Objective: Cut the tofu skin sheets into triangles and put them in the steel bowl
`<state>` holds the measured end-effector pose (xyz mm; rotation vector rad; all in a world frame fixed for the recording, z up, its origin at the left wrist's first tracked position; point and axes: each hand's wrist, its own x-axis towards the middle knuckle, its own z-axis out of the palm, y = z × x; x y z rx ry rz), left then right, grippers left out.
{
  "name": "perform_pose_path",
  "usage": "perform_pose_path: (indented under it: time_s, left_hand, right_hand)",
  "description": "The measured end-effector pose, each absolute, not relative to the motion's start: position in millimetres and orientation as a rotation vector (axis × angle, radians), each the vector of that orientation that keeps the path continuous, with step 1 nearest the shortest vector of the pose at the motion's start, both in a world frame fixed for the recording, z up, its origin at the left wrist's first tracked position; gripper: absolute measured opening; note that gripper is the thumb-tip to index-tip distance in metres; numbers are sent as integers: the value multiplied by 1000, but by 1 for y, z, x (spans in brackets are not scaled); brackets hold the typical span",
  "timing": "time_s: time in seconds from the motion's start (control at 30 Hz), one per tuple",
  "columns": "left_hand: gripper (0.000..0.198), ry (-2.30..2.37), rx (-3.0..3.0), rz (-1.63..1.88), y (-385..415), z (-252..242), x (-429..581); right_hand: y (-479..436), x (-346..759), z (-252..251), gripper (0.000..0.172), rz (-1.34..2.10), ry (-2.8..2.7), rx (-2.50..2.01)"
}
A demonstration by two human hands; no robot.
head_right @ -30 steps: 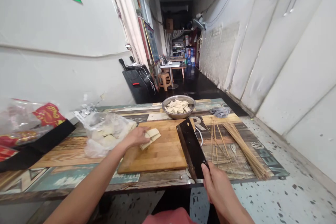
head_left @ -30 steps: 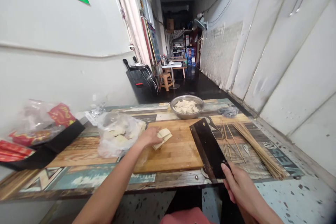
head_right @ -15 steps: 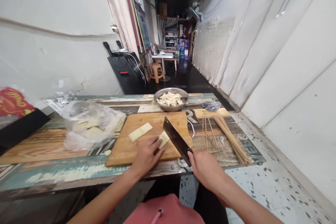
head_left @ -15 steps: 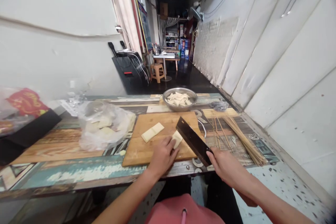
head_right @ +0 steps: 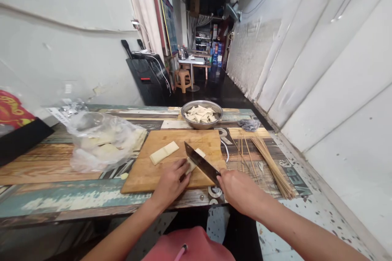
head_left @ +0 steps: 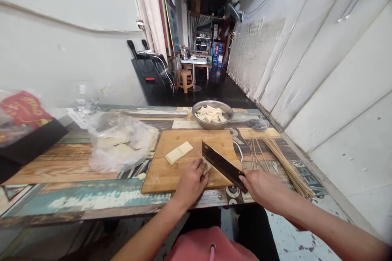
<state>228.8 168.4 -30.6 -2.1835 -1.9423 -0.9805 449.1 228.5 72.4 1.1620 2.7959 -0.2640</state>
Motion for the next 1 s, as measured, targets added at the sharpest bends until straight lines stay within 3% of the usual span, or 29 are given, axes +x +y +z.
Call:
perform_pose_path:
  time_s: [0.23, 0.4, 0.6, 1.0]
  left_hand:
    - [23, -2022, -2244, -922, 169, -21, 226]
    - [20, -1951, -2373, -841, 161, -15, 212]
    - [25, -1897, -2172, -934, 147, -33, 212]
    - [29, -1885, -2159, -773, 141, -46, 213]
  right_hand:
    - [241, 433, 74, 35, -198, 2763, 1049]
    - [239, 440, 57, 32, -345, 2876, 1261]
    - [222, 450, 71, 30, -438, 2834, 1201]
    - [222, 444, 74, 32, -302, 2844, 1073]
